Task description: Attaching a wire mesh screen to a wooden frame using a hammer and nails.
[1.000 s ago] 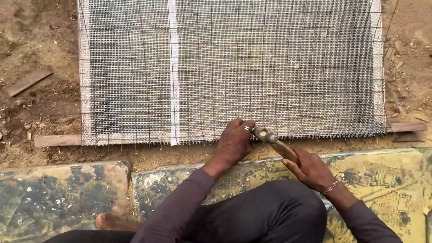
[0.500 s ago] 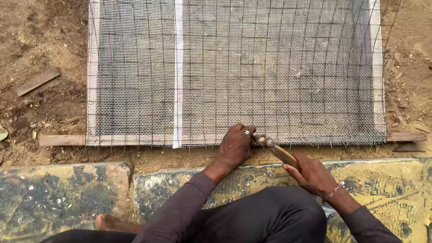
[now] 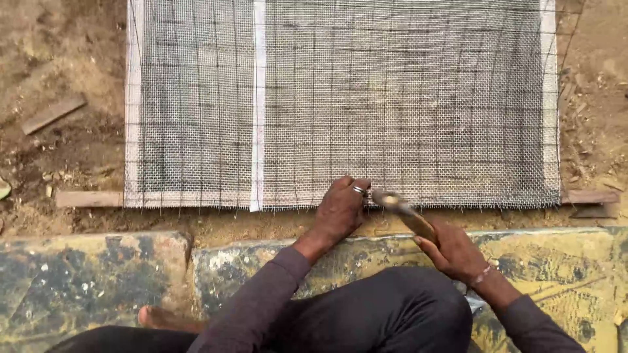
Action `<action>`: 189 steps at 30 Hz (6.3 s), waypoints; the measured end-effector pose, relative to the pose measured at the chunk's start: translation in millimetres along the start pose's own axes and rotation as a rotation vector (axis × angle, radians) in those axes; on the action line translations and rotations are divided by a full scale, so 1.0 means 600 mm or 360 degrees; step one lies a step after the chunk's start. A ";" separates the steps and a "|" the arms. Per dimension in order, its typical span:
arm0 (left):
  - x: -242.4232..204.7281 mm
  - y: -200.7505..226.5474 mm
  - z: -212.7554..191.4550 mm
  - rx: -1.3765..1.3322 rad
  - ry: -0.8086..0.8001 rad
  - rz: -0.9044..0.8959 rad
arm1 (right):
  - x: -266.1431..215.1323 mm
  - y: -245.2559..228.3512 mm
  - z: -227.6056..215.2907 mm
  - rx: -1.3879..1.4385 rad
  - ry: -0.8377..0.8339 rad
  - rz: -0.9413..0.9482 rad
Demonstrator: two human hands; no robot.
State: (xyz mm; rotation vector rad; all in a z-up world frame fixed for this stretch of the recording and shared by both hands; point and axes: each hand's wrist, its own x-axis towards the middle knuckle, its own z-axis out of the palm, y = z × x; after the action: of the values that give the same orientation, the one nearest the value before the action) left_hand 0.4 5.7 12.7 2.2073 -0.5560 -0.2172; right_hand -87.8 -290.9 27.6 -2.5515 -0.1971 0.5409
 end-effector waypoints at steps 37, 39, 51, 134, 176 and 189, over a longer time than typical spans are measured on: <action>0.016 -0.038 -0.093 0.0367 -0.0504 -0.0109 | -0.076 -0.040 -0.042 0.0219 0.0076 0.0347; 0.024 -0.040 -0.096 0.0441 -0.0599 -0.0072 | -0.076 -0.038 -0.042 0.0178 0.0027 0.0380; 0.025 -0.041 -0.104 0.0685 -0.0657 0.0152 | -0.071 -0.041 -0.045 0.0132 0.0029 0.0295; -0.030 -0.103 -0.042 0.0446 0.0017 0.0067 | 0.020 -0.148 -0.094 -0.0700 -0.0115 -0.0021; -0.017 -0.096 -0.046 0.0430 -0.0021 0.0045 | -0.009 -0.037 -0.036 0.0056 0.0432 -0.0119; -0.024 -0.057 -0.081 0.0430 -0.0018 -0.0049 | 0.005 0.005 0.011 -0.0346 0.0158 0.0233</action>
State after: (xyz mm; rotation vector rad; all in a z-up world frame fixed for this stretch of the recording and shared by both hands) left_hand 15.0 64.7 17.1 2.4789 -0.5857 -0.1790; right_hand -87.7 -289.7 19.6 -2.8130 -0.0353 0.4676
